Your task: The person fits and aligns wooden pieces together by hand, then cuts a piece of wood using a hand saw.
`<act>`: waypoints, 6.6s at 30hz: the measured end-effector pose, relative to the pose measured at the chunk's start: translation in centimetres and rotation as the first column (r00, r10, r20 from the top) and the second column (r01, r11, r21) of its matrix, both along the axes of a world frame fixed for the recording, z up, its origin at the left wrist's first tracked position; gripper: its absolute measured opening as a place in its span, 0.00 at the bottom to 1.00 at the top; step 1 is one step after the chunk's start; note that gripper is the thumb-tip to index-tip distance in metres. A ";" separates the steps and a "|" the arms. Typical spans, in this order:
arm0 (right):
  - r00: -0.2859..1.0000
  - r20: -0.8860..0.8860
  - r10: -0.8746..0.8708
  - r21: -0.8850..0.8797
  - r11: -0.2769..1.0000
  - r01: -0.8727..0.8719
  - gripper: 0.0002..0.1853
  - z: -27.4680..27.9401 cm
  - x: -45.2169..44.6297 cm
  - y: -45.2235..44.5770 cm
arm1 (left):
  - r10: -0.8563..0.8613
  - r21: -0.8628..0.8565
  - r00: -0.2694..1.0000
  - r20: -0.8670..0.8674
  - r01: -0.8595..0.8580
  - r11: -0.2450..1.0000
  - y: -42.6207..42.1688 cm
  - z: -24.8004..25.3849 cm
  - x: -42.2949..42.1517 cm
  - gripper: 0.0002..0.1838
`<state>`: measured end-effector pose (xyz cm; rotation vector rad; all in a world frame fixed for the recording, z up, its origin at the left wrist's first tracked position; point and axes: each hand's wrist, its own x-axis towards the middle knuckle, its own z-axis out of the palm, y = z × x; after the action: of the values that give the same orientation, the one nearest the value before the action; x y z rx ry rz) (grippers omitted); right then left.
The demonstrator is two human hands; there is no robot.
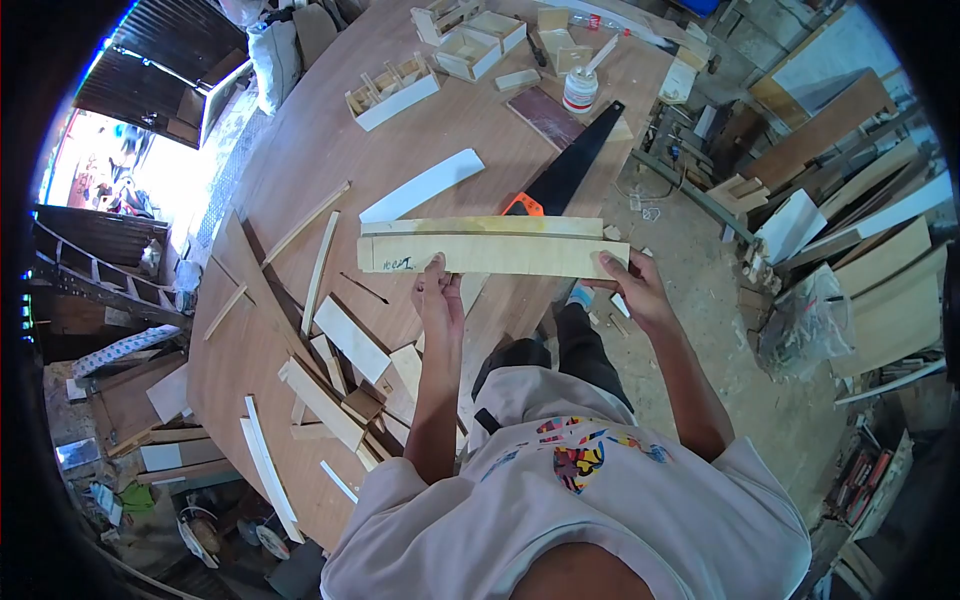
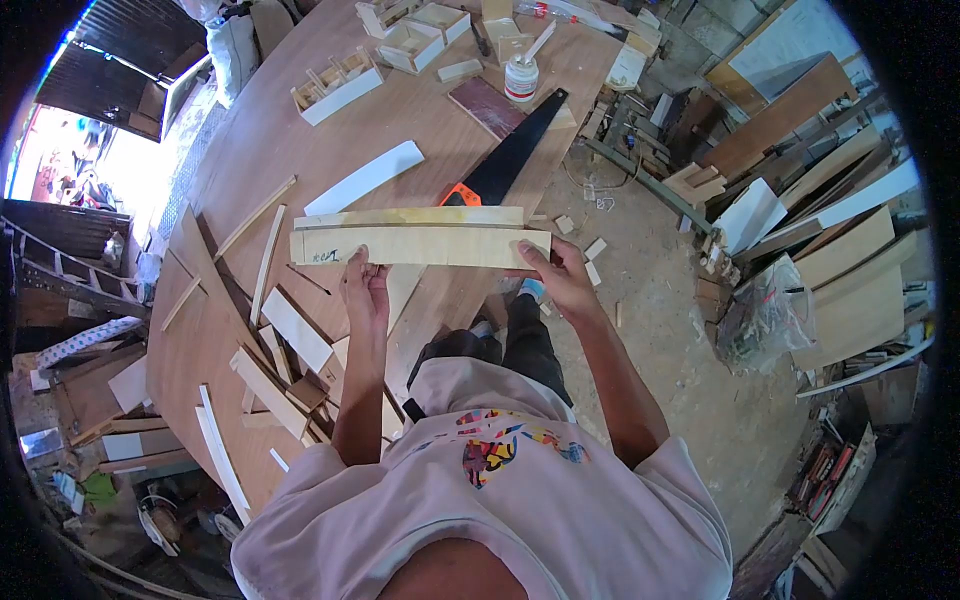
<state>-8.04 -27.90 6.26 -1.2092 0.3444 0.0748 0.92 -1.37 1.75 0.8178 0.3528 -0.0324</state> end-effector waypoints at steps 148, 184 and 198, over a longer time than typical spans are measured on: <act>0.854 -0.003 -0.520 0.443 0.765 0.467 0.18 0.4 2.0 -10.5 | -0.059 0.555 0.912 0.406 -0.195 0.809 -8.3 9.3 2.5 0.27; 0.790 0.203 -0.578 0.381 0.790 0.481 0.19 0.3 2.1 -7.3 | 0.013 0.184 0.965 0.260 -0.062 0.981 -5.4 4.8 3.3 0.24; 0.784 -0.243 -0.572 0.363 0.695 0.620 0.16 -14.6 -5.4 -6.9 | -0.324 0.231 0.892 -0.316 0.404 0.885 -5.0 -8.6 0.9 0.17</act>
<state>-13.44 -34.77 -8.31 -0.6068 0.7712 -0.3424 1.86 -6.42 -6.84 1.1716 0.4610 -0.4628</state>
